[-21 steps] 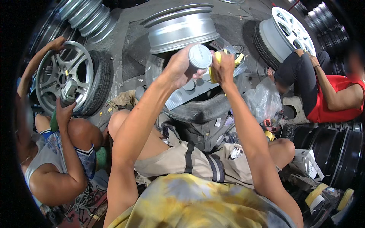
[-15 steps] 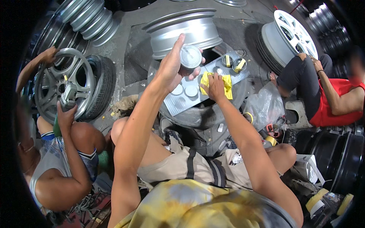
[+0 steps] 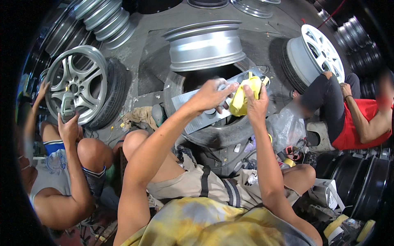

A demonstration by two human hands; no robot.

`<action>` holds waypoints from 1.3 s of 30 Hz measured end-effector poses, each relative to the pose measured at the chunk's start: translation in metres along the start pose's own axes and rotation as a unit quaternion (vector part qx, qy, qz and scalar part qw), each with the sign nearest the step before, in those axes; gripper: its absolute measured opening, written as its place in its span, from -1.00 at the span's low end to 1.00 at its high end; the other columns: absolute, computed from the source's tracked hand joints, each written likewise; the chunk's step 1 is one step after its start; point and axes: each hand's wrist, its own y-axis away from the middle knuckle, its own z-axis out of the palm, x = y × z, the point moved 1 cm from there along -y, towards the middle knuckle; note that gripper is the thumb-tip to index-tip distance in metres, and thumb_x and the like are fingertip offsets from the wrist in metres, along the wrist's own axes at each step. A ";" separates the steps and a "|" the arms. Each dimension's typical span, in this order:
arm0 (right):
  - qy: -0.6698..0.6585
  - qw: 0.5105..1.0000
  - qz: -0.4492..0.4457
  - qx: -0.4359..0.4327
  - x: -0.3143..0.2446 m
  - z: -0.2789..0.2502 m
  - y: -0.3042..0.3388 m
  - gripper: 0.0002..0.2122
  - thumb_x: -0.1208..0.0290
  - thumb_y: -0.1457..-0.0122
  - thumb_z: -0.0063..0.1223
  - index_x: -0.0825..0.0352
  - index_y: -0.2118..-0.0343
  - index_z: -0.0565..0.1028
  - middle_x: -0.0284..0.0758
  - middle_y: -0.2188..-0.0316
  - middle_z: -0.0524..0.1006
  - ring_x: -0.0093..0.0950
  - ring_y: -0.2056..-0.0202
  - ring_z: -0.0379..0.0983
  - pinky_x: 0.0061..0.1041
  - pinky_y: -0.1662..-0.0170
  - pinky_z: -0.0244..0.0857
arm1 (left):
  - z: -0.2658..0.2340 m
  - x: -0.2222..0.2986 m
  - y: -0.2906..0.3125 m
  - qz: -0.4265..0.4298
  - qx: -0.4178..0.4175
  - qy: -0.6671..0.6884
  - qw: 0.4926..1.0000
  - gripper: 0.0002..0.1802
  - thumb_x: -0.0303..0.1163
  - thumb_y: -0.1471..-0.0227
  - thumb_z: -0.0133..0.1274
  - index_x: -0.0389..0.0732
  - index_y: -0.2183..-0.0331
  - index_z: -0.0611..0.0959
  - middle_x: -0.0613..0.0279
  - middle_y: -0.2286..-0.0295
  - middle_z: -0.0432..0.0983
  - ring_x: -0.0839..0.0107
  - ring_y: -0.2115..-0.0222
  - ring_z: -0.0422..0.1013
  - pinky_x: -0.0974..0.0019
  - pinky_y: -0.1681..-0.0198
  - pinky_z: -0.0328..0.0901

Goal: The person sits on the floor of a workshop and cleans a silver car wheel using a yellow cloth and a small brush. They wipe the rim and spokes, then use the brush to clean the inner barrel of the wheel. The person also handles a small packet of material and a container of liquid during the process.

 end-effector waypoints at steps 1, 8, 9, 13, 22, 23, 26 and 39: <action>0.059 0.996 -0.059 0.008 -0.009 0.000 0.002 -0.75 0.36 -0.12 0.20 0.39 0.28 0.42 -0.37 0.42 0.52 -0.59 0.40 0.45 -0.54 0.34 0.35 | 0.012 0.007 0.006 -0.026 -0.036 0.051 0.998 -0.41 0.06 -0.16 -0.04 -0.35 0.12 0.49 0.19 0.41 0.47 0.53 0.51 0.46 0.48 0.61 0.36; 0.255 0.934 -0.237 0.074 -0.049 -0.014 -0.013 -0.76 0.35 -0.17 0.12 0.42 0.41 0.35 -0.08 0.56 0.46 -0.18 0.53 0.44 -0.32 0.44 0.26 | 0.037 0.032 0.022 0.066 -0.069 0.056 0.994 -0.49 -0.09 -0.14 0.06 -0.37 0.11 0.49 0.22 0.38 0.51 0.55 0.49 0.47 0.52 0.58 0.31; 0.305 0.919 -0.237 0.082 -0.052 -0.022 -0.018 -0.76 0.34 -0.18 0.11 0.42 0.41 0.35 -0.08 0.57 0.45 -0.18 0.53 0.44 -0.31 0.44 0.26 | 0.037 0.034 0.023 0.068 -0.075 0.057 0.993 -0.50 -0.10 -0.13 0.08 -0.37 0.11 0.49 0.22 0.39 0.51 0.55 0.49 0.48 0.53 0.57 0.30; 0.248 0.930 -0.229 0.145 -0.078 -0.035 -0.004 -0.75 0.33 -0.20 0.06 0.42 0.45 0.32 -0.13 0.56 0.44 -0.18 0.54 0.41 -0.26 0.43 0.24 | 0.043 0.039 0.026 0.075 -0.049 0.049 0.995 -0.50 -0.04 -0.22 -0.08 -0.34 0.11 0.49 0.21 0.44 0.50 0.55 0.51 0.47 0.51 0.59 0.30; 0.247 0.926 -0.273 0.076 -0.082 -0.004 0.005 -0.73 0.31 -0.20 0.01 0.47 0.47 0.36 -0.13 0.48 0.29 -0.19 0.41 0.27 -0.23 0.31 0.18 | 0.055 0.037 0.024 0.136 -0.087 0.125 0.979 -0.55 -0.03 -0.27 -0.20 -0.25 0.24 0.50 0.28 0.52 0.45 0.55 0.58 0.41 0.48 0.62 0.28; 0.253 0.928 -0.260 0.084 -0.079 -0.008 0.000 -0.72 0.31 -0.20 0.01 0.47 0.47 0.36 -0.13 0.48 0.30 -0.19 0.42 0.28 -0.23 0.31 0.18 | 0.052 0.036 0.024 0.138 -0.069 0.134 0.979 -0.56 -0.06 -0.27 -0.18 -0.27 0.20 0.51 0.28 0.50 0.46 0.56 0.56 0.42 0.51 0.63 0.27; 0.292 0.933 -0.200 0.060 -0.043 -0.037 -0.009 -0.71 0.27 -0.20 0.03 0.45 0.47 0.38 -0.13 0.57 0.37 -0.23 0.52 0.30 -0.27 0.41 0.19 | 0.038 0.049 0.032 0.142 -0.094 0.190 0.967 -0.59 -0.09 -0.25 -0.12 -0.28 0.16 0.52 0.24 0.46 0.51 0.56 0.55 0.44 0.53 0.63 0.26; 0.438 0.857 -0.158 -0.221 0.156 0.037 0.041 -0.54 0.11 0.02 0.25 0.40 0.22 0.42 -0.03 0.18 0.33 -0.03 0.15 0.31 -0.08 0.10 0.23 | -0.017 0.040 0.042 0.102 0.041 0.183 0.977 -0.54 -0.09 -0.08 0.14 -0.30 0.18 0.52 0.13 0.35 0.53 0.43 0.44 0.52 0.47 0.56 0.31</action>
